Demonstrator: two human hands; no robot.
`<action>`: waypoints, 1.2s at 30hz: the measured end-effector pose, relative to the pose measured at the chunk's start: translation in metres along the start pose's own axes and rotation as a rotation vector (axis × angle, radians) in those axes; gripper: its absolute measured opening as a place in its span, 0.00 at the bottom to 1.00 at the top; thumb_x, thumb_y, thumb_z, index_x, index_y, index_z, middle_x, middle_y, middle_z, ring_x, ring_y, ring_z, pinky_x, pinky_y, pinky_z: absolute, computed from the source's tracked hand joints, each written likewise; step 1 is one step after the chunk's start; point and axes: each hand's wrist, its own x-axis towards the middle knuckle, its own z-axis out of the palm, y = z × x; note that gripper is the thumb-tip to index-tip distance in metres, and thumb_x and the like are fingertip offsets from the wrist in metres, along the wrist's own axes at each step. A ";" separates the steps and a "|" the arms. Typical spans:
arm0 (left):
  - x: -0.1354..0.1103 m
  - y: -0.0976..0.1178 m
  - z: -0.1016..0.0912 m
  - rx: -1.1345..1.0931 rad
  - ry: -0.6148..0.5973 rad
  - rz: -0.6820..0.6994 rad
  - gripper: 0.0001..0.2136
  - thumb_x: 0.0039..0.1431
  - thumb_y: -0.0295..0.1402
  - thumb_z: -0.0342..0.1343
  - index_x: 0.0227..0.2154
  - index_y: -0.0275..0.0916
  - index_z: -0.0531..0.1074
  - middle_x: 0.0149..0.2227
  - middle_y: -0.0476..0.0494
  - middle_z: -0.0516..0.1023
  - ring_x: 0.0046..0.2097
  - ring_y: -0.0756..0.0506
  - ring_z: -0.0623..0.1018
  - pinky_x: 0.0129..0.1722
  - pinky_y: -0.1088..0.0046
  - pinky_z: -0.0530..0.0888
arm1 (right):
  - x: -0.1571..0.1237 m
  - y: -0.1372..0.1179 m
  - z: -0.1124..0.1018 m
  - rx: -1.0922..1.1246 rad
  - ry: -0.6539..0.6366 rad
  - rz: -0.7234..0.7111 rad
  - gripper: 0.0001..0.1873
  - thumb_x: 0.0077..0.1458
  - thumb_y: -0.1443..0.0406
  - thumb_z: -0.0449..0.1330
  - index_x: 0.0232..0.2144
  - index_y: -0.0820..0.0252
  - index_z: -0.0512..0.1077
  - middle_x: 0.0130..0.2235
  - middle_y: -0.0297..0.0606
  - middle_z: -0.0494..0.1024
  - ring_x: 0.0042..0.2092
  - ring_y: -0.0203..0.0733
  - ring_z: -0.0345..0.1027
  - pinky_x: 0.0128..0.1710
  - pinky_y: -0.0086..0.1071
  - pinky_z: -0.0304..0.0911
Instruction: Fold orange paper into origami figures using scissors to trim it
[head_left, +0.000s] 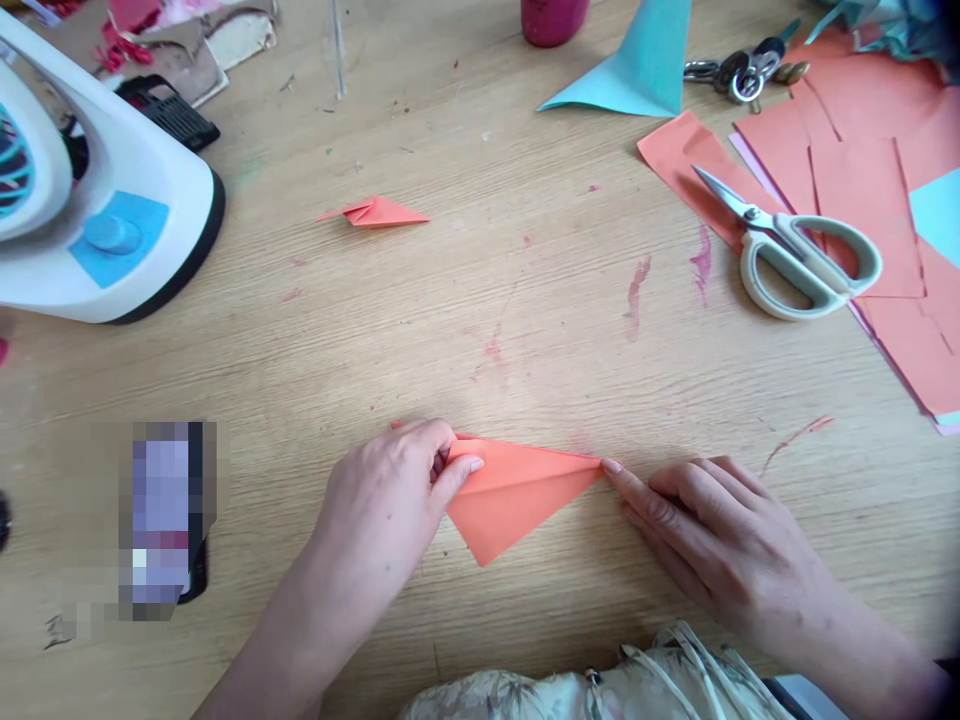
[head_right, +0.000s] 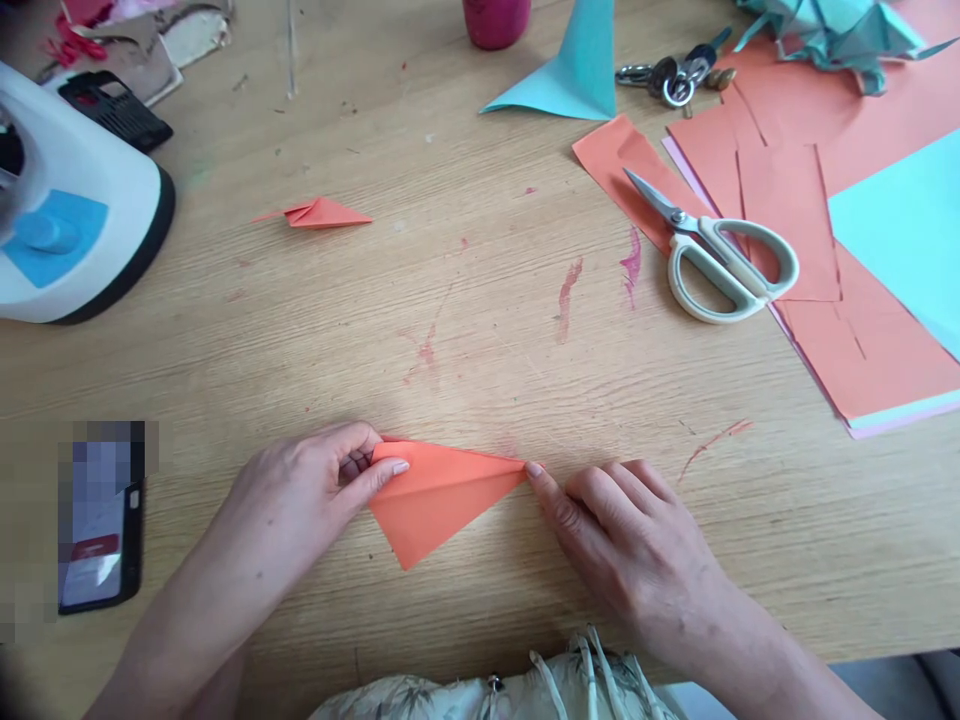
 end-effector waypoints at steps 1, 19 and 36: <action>0.000 0.000 0.000 0.001 0.005 -0.004 0.10 0.66 0.34 0.53 0.29 0.41 0.71 0.30 0.48 0.78 0.31 0.45 0.75 0.29 0.72 0.60 | 0.000 0.000 0.000 0.005 -0.002 0.003 0.27 0.66 0.73 0.53 0.66 0.73 0.59 0.35 0.43 0.72 0.34 0.43 0.63 0.34 0.39 0.59; 0.002 -0.006 0.007 -0.100 0.023 -0.107 0.12 0.64 0.39 0.57 0.25 0.41 0.71 0.30 0.50 0.79 0.32 0.46 0.75 0.30 0.71 0.59 | -0.002 0.001 0.000 0.007 -0.011 -0.001 0.28 0.67 0.73 0.52 0.68 0.72 0.57 0.35 0.43 0.73 0.34 0.44 0.64 0.35 0.39 0.59; 0.002 -0.013 0.013 -0.108 0.082 -0.064 0.15 0.62 0.39 0.61 0.24 0.40 0.66 0.25 0.54 0.73 0.29 0.48 0.71 0.29 0.71 0.58 | -0.002 0.002 0.002 0.003 -0.004 0.003 0.28 0.67 0.73 0.52 0.67 0.71 0.58 0.35 0.43 0.73 0.34 0.44 0.64 0.36 0.39 0.59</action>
